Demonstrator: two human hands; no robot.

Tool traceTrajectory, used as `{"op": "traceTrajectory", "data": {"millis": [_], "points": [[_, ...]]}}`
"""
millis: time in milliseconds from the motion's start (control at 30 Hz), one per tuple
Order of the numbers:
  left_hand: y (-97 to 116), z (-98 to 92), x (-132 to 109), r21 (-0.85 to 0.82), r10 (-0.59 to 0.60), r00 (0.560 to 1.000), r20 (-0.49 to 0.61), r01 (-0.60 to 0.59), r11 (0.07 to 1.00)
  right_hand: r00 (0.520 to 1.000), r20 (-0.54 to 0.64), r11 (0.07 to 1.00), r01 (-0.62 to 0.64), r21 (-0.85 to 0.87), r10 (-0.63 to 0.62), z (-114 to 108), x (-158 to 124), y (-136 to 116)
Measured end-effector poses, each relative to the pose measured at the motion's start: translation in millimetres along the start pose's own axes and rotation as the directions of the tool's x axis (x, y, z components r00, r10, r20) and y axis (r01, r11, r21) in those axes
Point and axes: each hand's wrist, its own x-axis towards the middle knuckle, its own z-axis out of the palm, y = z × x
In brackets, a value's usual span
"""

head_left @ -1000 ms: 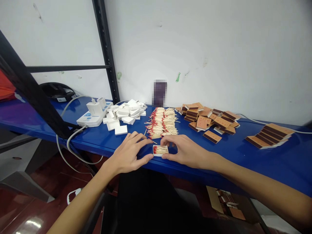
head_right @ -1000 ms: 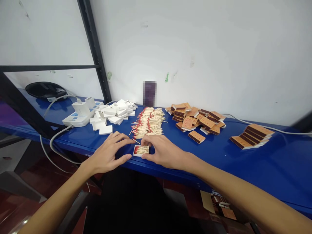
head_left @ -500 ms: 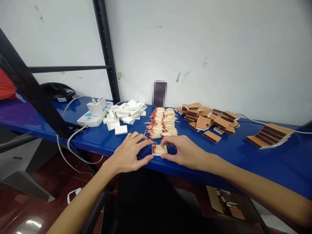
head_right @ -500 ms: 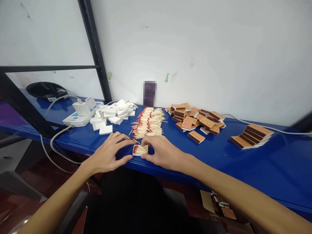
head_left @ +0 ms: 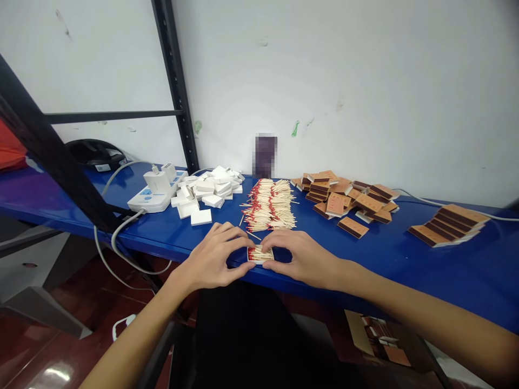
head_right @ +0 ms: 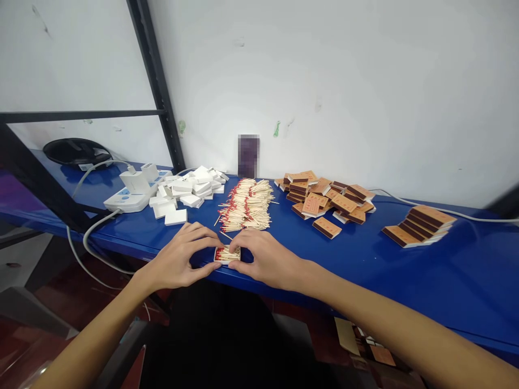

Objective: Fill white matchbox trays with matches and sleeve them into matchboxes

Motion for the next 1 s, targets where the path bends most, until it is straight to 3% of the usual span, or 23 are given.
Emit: {"op": "traceTrajectory", "data": {"millis": [167, 367, 700, 867, 1000], "points": [[0.0, -1.0, 0.5, -0.044, 0.022, 1.0, 0.002, -0.022, 0.999, 0.999, -0.014, 0.996, 0.044, 0.072, -0.043, -0.9, -1.6, -0.4], [-1.7, 0.4, -0.8, -0.062, 0.032, 0.999, -0.005, -0.032, 0.998, 0.997, -0.028, 0.991, -0.071, 0.113, 0.074, -4.4, 1.9, -2.4], [-0.8, -1.1, -0.4, -0.081, 0.027, 1.0, 0.009, -0.026, 0.996, 0.994, -0.012, 0.983, -0.105, 0.148, 0.108, -6.1, 9.0, -1.7], [-0.2, -2.8, -0.9, -0.109, 0.012, 1.0, 0.0, -0.011, 0.994, 0.989, -0.105, 0.992, -0.11, -0.056, 0.104, -8.2, 21.6, 11.6], [-0.4, -3.1, -1.3, -0.116, -0.018, 1.0, -0.007, 0.017, 0.993, 0.996, -0.008, 0.986, -0.085, -0.144, 0.085, -6.2, 32.0, 17.0]]}}
